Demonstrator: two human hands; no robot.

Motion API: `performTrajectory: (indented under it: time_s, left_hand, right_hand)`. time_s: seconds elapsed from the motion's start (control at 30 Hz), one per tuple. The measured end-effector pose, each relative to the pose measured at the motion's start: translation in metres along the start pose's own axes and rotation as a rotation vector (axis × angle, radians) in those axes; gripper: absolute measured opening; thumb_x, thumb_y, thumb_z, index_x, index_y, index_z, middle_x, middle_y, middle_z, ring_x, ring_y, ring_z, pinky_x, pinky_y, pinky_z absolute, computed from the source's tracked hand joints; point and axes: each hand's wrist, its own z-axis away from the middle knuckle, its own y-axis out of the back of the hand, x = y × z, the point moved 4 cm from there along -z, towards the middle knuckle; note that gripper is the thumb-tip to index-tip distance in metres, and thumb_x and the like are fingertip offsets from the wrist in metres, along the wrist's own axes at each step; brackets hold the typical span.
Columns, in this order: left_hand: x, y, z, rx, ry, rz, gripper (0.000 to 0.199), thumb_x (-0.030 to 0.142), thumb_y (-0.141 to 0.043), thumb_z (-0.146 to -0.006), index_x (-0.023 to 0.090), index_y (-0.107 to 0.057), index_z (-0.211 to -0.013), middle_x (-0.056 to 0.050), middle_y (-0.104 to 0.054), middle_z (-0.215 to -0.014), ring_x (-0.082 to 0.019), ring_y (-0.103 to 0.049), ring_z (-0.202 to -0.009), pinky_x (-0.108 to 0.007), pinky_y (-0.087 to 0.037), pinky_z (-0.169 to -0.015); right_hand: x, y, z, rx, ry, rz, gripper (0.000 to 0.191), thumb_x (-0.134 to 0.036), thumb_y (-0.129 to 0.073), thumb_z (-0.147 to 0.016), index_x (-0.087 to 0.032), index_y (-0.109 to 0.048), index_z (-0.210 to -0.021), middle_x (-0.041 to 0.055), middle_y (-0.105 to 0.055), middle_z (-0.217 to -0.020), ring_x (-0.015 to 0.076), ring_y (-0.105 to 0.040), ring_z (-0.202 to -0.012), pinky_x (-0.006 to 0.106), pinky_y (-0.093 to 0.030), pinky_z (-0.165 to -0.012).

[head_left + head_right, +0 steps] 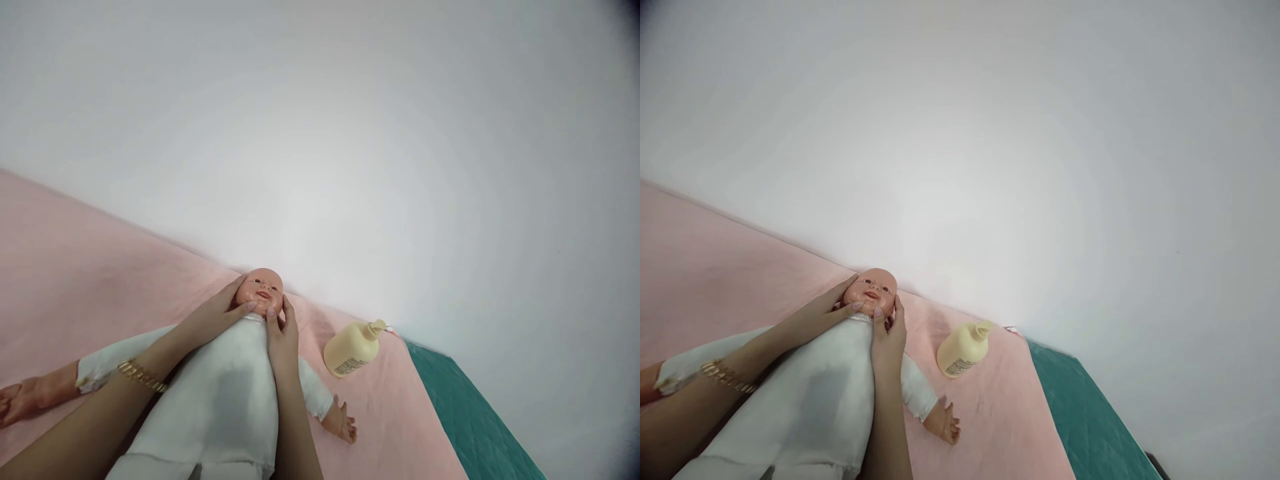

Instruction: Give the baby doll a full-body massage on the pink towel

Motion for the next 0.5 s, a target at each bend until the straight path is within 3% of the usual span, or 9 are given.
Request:
performTrajectory:
  time_s: [0.23, 0.5]
  left_hand:
    - [-0.0077, -0.0024, -0.0006, -0.025, 0.038, 0.032, 0.075, 0.064, -0.057, -0.087, 0.022, -0.045, -0.148, -0.012, -0.058, -0.146, -0.033, -0.057, -0.131, -0.043, -0.048, -0.108]
    - [-0.0038, -0.002, 0.0002, 0.023, 0.049, -0.019, 0.072, 0.064, -0.058, -0.086, 0.025, -0.05, -0.146, -0.008, -0.067, -0.134, -0.032, -0.064, -0.122, -0.04, -0.053, -0.102]
  right_hand:
    - [0.0017, 0.0004, -0.0008, 0.018, 0.01, -0.008, 0.069, -0.05, -0.062, -0.089, -0.014, -0.049, -0.146, 0.0118, -0.055, -0.148, 0.026, -0.058, -0.132, 0.038, -0.046, -0.112]
    - [0.0006, 0.0004, 0.0004, 0.006, 0.012, -0.007, 0.071, -0.052, -0.06, -0.09, -0.012, -0.047, -0.147, 0.0128, -0.055, -0.149, 0.0251, -0.058, -0.132, 0.037, -0.046, -0.112]
